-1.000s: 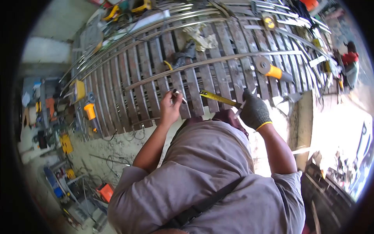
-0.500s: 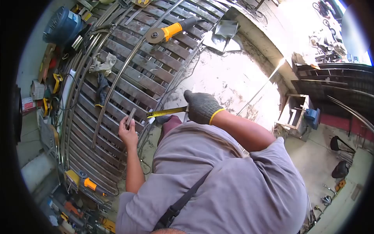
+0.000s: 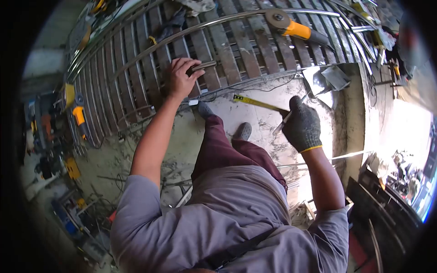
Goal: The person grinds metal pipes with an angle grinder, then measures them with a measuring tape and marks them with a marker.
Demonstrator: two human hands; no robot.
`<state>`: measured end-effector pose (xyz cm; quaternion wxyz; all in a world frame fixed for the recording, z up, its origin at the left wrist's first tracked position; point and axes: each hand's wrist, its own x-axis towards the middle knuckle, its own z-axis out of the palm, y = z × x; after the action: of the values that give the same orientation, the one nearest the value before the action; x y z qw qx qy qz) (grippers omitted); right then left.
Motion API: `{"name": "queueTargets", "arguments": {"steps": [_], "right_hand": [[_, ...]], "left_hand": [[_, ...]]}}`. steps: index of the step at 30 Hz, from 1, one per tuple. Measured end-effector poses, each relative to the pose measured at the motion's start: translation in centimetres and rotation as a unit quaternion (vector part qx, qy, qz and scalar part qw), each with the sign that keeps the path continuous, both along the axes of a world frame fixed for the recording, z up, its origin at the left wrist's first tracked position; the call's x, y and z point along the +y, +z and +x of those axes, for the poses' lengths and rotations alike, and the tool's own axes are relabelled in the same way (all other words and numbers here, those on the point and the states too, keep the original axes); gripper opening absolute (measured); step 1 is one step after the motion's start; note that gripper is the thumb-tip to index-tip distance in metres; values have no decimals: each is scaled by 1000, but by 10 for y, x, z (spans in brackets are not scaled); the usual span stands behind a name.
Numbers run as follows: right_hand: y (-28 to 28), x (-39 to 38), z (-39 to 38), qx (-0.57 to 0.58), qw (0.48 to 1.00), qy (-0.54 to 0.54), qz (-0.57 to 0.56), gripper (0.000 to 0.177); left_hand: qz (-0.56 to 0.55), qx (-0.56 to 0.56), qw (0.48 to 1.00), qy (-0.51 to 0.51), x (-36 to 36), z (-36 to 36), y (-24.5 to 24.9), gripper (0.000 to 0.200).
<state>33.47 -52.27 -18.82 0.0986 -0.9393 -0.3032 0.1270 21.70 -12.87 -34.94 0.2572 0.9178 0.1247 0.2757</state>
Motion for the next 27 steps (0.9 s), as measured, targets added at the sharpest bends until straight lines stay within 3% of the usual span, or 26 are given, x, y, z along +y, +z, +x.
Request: {"name": "queueTargets", "arguments": {"steps": [8,13,19,27], "right_hand": [[-27,138,69,-135,973,178,54,24],[-46,195,82,-174,951,250,50,17],[-70,221,81,-151,950,270,41,21],[-86,213,94,-148,948,274,65,25]], "left_hand": [[-28,-16,999,36,6,-10,3,66],[-82,-20,996,1,17,-15,-1,75],[-148,-19,989,-18,28,-31,-4,78],[-109,33,993,-29,33,-28,2,75]]}}
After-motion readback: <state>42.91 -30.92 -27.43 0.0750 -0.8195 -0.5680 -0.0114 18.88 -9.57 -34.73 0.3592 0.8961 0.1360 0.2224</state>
